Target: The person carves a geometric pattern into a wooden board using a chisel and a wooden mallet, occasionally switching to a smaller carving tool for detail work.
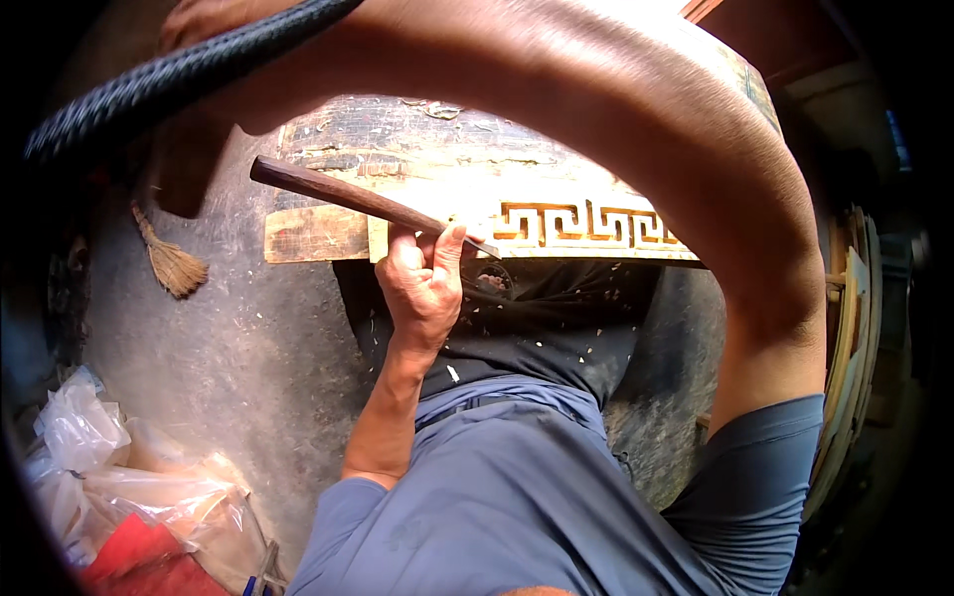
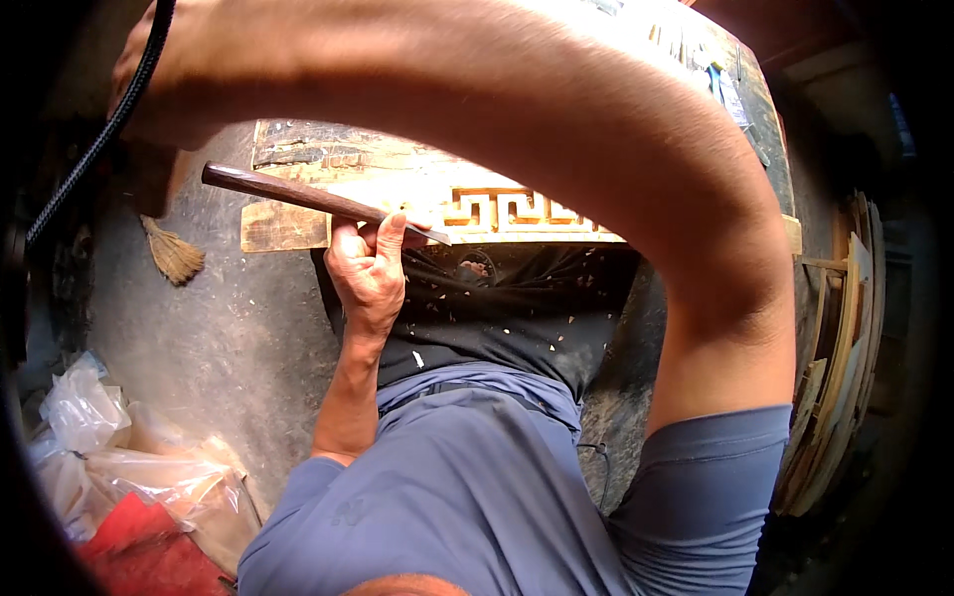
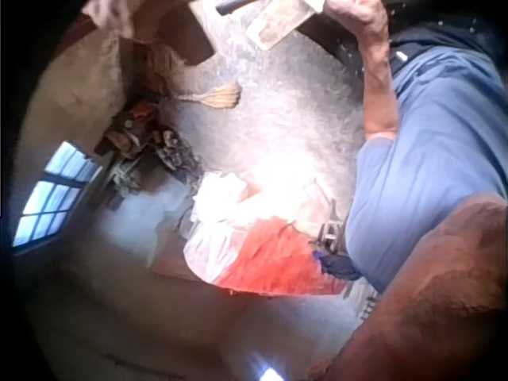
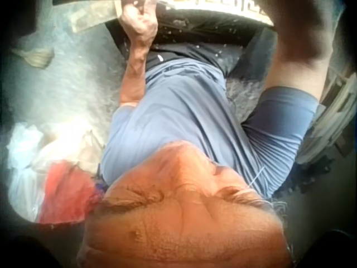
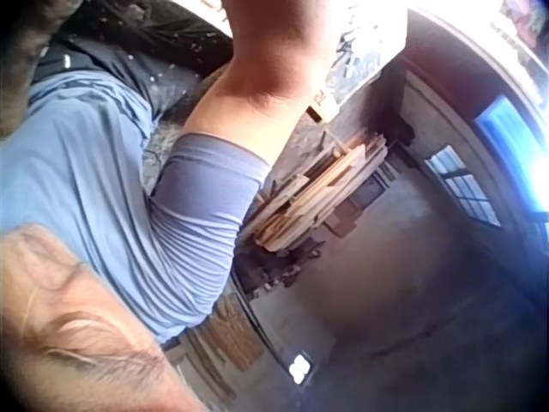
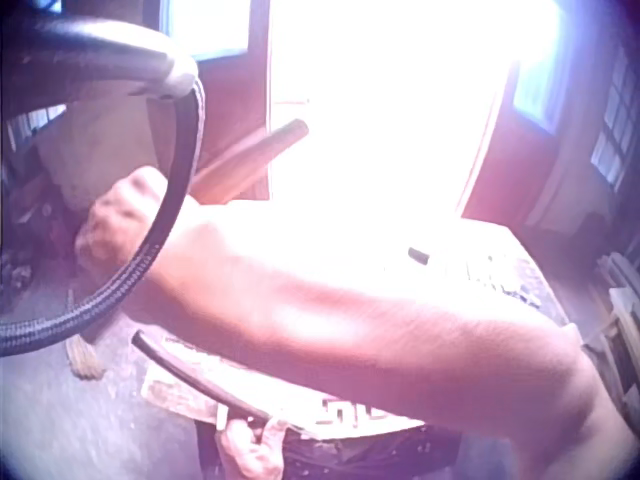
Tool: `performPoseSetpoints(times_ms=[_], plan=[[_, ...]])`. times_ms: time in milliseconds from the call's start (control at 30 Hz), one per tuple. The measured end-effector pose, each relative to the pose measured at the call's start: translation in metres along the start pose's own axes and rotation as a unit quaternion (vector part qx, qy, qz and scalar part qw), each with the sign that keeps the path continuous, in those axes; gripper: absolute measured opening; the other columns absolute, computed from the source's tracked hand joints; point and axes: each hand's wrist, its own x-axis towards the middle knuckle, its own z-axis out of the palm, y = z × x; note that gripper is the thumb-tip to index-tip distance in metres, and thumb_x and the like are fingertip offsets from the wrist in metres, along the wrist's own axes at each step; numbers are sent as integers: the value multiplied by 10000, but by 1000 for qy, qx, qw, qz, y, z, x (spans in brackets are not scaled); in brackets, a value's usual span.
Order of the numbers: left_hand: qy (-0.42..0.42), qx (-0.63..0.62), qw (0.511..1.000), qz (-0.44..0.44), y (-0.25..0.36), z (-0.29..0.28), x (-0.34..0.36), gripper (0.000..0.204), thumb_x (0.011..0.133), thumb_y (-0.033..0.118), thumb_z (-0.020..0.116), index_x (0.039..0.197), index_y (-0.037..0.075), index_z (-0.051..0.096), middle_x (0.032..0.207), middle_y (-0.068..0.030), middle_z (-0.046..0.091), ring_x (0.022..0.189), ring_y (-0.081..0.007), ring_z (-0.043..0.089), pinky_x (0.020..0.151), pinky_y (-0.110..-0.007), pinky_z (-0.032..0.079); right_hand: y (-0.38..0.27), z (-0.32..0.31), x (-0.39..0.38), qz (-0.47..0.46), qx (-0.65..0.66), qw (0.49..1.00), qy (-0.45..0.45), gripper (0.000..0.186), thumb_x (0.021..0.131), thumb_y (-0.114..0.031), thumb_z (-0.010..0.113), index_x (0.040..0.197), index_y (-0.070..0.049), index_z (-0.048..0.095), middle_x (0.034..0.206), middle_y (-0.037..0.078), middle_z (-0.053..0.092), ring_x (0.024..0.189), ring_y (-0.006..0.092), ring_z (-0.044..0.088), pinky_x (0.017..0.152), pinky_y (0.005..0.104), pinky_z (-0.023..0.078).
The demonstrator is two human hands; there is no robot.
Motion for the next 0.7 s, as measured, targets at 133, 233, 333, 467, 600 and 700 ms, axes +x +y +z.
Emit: performPoseSetpoints(times_ms=[133, 233, 333, 467, 600, 700], plan=[[-17, -16, 1000, -2, 4, 10, 0, 204, 1107, 75, 665, 1221, -73, 584, 974, -124, 799, 868, -166, 792, 796, -327, 684, 0, -11, -5, 10, -16, 1000, -6, 231, 927, 12, 594, 1123, 4, 714, 764, 207, 705, 715, 371, 759, 647, 480, 621], [-5, 22, 1000, 11, 2, 2, 0, 208, 1107, 73, 663, 1233, -69, 578, 970, -121, 797, 878, -169, 796, 793, -326, 687, 5, 0, -1, -8, 1, 1000, 16, 234, 926, 14, 591, 1125, 3, 713, 764, 207, 705, 715, 373, 759, 646, 481, 621], [-5, 25, 1000, 16, 1, 5, -1, 202, 1108, 67, 659, 1235, -67, 578, 982, -125, 795, 884, -172, 799, 787, -329, 690, 8, -2, 3, -12, 0, 1000, 23, 237, 925, 16, 589, 1127, 3, 712, 765, 208, 705, 716, 374, 759, 646, 482, 622], [-30, 48, 998, 15, 8, 18, 0, 194, 1102, 51, 661, 1232, -66, 576, 997, -127, 791, 886, -169, 799, 787, -330, 692, 12, -13, -1, -5, -20, 999, 25, 241, 924, 18, 585, 1130, 2, 711, 765, 208, 705, 716, 375, 759, 646, 484, 622], [-44, 72, 995, 60, 5, 11, 2, 184, 1116, 83, 645, 1214, -56, 576, 986, -148, 782, 861, -196, 802, 775, -349, 702, 16, 0, 11, -30, 3, 998, 52, 246, 923, 21, 582, 1133, 1, 709, 766, 209, 705, 716, 377, 760, 646, 485, 623], [40, -216, 975, 23, 17, 20, -5, 205, 1139, 145, 614, 1202, -44, 564, 972, -178, 771, 829, -243, 805, 741, -379, 717, 19, 2, 16, -33, 8, 997, 64, 249, 922, 22, 580, 1135, 1, 708, 766, 210, 705, 716, 378, 760, 646, 486, 623]])
